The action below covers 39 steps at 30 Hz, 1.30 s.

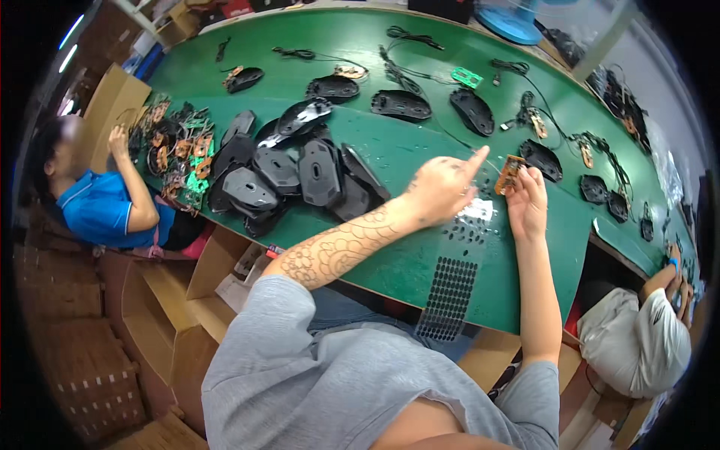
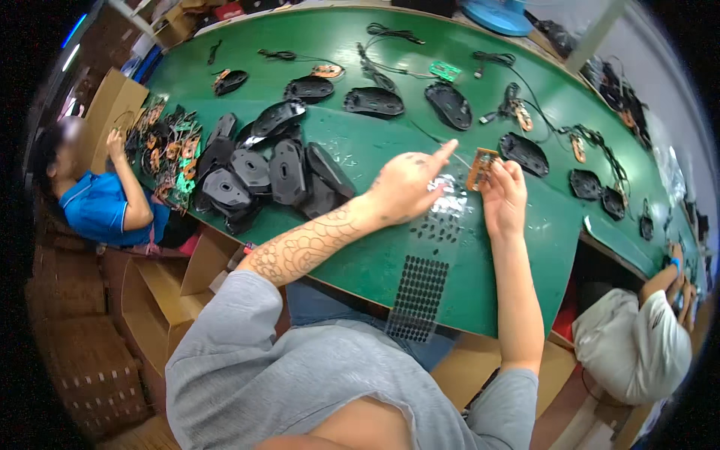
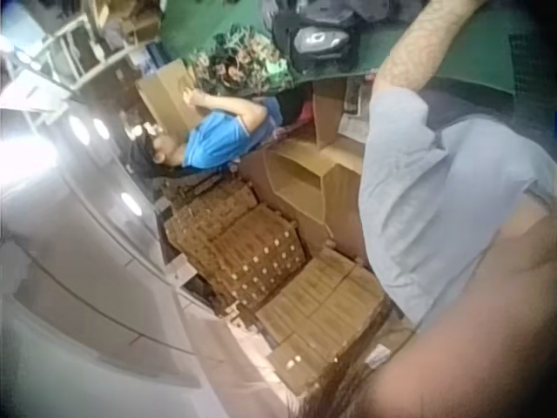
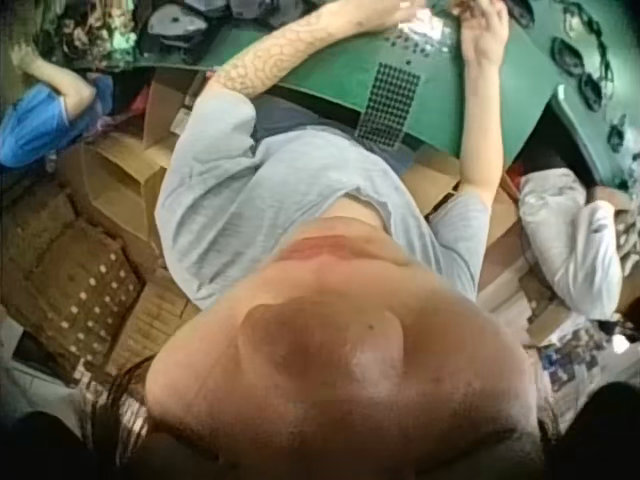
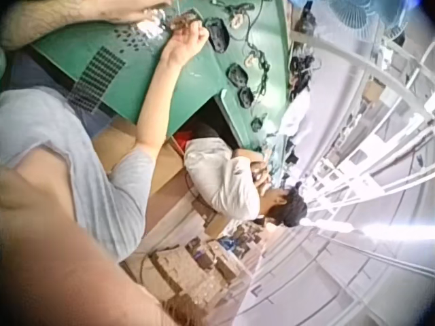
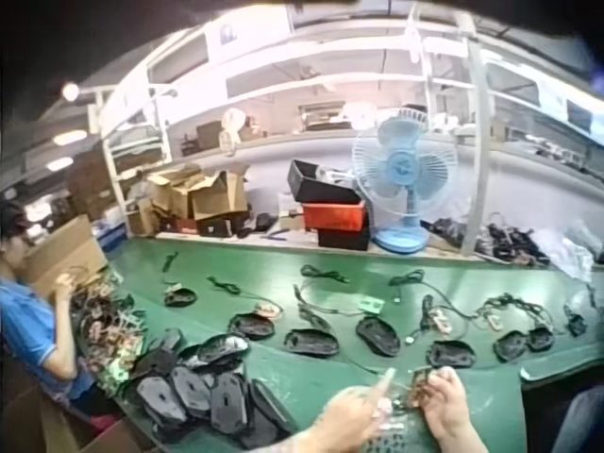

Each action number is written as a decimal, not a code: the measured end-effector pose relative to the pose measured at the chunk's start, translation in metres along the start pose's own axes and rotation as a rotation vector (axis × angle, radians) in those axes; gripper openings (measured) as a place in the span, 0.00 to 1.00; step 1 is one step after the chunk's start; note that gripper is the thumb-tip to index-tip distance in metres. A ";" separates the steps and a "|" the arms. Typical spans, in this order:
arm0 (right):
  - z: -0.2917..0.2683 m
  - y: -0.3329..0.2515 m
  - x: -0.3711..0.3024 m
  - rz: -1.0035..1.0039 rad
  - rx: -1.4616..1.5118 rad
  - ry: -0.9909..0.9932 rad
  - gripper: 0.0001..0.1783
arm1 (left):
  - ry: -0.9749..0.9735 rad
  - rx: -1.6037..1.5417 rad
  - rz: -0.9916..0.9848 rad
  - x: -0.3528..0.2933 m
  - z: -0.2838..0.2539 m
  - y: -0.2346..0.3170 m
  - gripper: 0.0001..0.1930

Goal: Manually assemble small electronic components into plastic housings at a production station.

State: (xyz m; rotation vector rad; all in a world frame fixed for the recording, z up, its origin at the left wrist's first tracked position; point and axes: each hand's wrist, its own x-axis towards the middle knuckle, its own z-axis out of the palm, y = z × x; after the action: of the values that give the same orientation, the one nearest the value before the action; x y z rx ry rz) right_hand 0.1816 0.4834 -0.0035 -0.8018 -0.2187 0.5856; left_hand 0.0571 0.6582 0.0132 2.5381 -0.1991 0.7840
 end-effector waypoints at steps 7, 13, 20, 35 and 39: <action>0.004 0.006 0.008 -0.010 0.044 -0.011 0.08 | -0.053 -0.020 -0.062 -0.005 -0.029 -0.028 0.29; -0.005 0.005 0.012 -0.033 0.082 -0.040 0.08 | 0.131 -0.009 0.041 0.007 -0.022 -0.053 0.17; -0.008 0.014 0.011 -0.107 0.133 -0.006 0.08 | -0.109 -0.086 -0.120 -0.004 -0.024 -0.020 0.06; 0.017 0.009 -0.009 -0.075 -0.223 0.050 0.11 | -0.086 -0.058 -0.090 -0.003 -0.014 -0.016 0.04; 0.017 0.009 -0.009 -0.054 -0.298 0.051 0.11 | -0.039 0.080 0.152 -0.001 -0.014 -0.022 0.05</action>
State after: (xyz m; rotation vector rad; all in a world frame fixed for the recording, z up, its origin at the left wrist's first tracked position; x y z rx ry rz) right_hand 0.1632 0.4935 0.0016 -1.0941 -0.2842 0.4869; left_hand 0.0553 0.6841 0.0138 2.6394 -0.3852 0.8146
